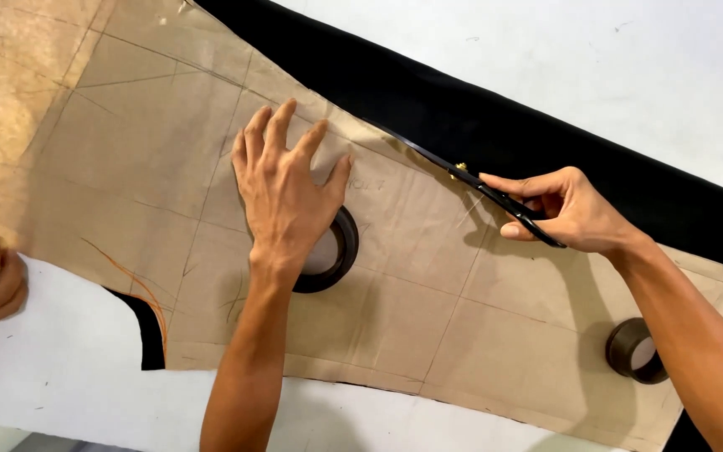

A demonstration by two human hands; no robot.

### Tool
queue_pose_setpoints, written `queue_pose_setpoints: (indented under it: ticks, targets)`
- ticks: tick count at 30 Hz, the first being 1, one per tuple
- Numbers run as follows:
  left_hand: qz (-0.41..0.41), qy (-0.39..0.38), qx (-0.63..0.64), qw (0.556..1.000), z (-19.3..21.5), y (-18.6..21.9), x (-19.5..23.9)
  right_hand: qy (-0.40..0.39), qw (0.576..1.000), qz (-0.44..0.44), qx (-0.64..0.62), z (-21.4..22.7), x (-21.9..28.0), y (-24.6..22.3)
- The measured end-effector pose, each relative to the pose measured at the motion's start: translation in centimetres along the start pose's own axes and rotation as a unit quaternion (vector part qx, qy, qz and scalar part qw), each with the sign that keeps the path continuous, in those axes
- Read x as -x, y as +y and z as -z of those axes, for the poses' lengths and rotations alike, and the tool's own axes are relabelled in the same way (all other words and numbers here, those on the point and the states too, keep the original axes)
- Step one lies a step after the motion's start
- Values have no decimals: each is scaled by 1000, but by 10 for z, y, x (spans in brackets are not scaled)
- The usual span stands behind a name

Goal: The person is cutting a piece of black fabric according to a paper pattern using scissors and then marking the fabric with a ruler and a marking tool.

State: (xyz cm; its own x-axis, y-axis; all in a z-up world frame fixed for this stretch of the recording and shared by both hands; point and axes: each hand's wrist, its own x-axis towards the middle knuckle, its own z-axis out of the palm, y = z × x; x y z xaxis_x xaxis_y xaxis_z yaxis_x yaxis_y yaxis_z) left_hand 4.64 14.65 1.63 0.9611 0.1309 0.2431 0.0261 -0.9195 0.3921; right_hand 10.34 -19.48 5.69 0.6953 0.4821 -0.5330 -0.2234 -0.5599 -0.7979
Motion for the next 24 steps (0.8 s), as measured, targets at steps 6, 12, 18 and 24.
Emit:
queue_pose_setpoints:
  ticks: [6, 12, 18, 24]
  targets:
    - [10, -6, 7, 1000, 1, 1, -1, -3, 1000, 10, 7, -1, -4, -1]
    - [17, -4, 6, 1000, 2, 3, -1, -10, 999, -30, 13, -3, -2, -10]
    - [24, -6, 7, 1000, 1, 4, 0, 0, 1000, 17, 10, -6, -9, -3]
    - [22, -8, 9, 1000, 4, 4, -2, 4, 1000, 9, 7, -13, -19, -16]
